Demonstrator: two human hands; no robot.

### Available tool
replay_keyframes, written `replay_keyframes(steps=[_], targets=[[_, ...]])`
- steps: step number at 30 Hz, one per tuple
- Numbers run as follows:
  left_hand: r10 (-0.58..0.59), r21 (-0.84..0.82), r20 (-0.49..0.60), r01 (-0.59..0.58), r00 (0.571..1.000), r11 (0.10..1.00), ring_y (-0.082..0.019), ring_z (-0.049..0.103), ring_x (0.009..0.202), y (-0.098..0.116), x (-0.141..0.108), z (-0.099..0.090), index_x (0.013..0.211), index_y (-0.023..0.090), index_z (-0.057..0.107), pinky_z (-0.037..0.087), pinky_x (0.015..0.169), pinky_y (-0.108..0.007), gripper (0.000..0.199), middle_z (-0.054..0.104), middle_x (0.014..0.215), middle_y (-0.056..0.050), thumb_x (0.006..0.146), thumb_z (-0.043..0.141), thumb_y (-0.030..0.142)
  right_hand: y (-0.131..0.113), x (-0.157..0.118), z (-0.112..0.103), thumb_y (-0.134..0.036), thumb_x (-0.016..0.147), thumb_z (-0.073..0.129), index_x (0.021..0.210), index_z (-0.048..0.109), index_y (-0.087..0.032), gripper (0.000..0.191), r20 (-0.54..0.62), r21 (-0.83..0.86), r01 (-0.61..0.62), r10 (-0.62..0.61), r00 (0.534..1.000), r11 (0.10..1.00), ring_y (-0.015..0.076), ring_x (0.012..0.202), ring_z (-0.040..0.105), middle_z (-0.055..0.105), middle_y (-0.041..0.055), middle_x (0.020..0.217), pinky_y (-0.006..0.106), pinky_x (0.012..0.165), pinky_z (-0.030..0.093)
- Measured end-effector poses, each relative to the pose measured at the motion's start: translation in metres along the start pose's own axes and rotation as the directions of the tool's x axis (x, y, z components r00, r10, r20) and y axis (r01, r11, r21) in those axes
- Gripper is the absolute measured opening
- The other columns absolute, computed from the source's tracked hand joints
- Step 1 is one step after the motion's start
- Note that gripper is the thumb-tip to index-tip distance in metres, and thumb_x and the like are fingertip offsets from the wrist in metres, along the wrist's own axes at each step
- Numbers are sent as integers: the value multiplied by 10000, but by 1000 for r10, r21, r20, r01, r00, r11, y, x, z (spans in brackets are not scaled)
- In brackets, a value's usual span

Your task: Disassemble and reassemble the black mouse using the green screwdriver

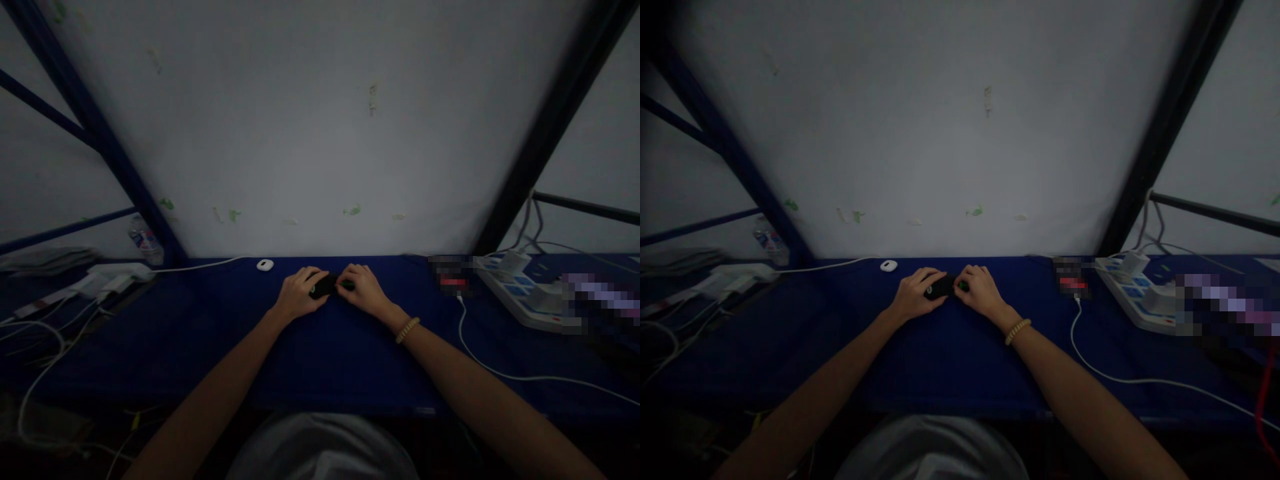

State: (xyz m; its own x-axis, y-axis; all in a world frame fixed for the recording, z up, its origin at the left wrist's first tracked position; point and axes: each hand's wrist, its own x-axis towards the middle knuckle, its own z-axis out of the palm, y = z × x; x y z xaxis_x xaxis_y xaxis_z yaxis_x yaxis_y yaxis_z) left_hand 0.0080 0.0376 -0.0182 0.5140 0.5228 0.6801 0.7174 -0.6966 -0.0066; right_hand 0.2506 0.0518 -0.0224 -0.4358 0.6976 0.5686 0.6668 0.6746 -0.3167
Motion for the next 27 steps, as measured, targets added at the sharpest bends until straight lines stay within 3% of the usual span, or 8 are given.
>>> replay_keyframes(steps=[9,19,23,27], targets=[[-28,-80,20,29,999,996,-296,720,1153,-5,-1,3,1360,236,685,620,989,-443,546,730,1276,-106,841,837,313,2,3,-6,-222,845,822,859,763,-220,61,42,61,-3,0,999,998,221,960,666,735,38,1001,377,922,437],[-229,-288,39,231,973,929,-270,745,1089,-9,-5,2,1302,308,741,617,982,-427,594,746,1237,-52,742,934,354,14,-1,-8,-251,759,896,777,805,-247,93,146,70,-25,15,989,997,312,1214,582,647,76,1330,502,1069,430],[-408,-445,41,382,912,810,-294,744,1120,-12,-2,6,1250,272,767,582,1033,-468,599,772,1227,-68,707,962,431,21,-1,-5,-240,765,880,801,815,-243,74,174,45,-67,59,983,997,304,1167,612,675,85,1297,486,1032,450],[-606,-625,95,521,790,582,-295,764,1091,-19,4,8,1263,184,748,608,957,-435,623,793,1211,-123,782,888,553,31,0,-2,-246,797,845,839,820,-232,51,184,23,-111,105,977,994,237,1008,672,734,70,1178,404,949,482]])
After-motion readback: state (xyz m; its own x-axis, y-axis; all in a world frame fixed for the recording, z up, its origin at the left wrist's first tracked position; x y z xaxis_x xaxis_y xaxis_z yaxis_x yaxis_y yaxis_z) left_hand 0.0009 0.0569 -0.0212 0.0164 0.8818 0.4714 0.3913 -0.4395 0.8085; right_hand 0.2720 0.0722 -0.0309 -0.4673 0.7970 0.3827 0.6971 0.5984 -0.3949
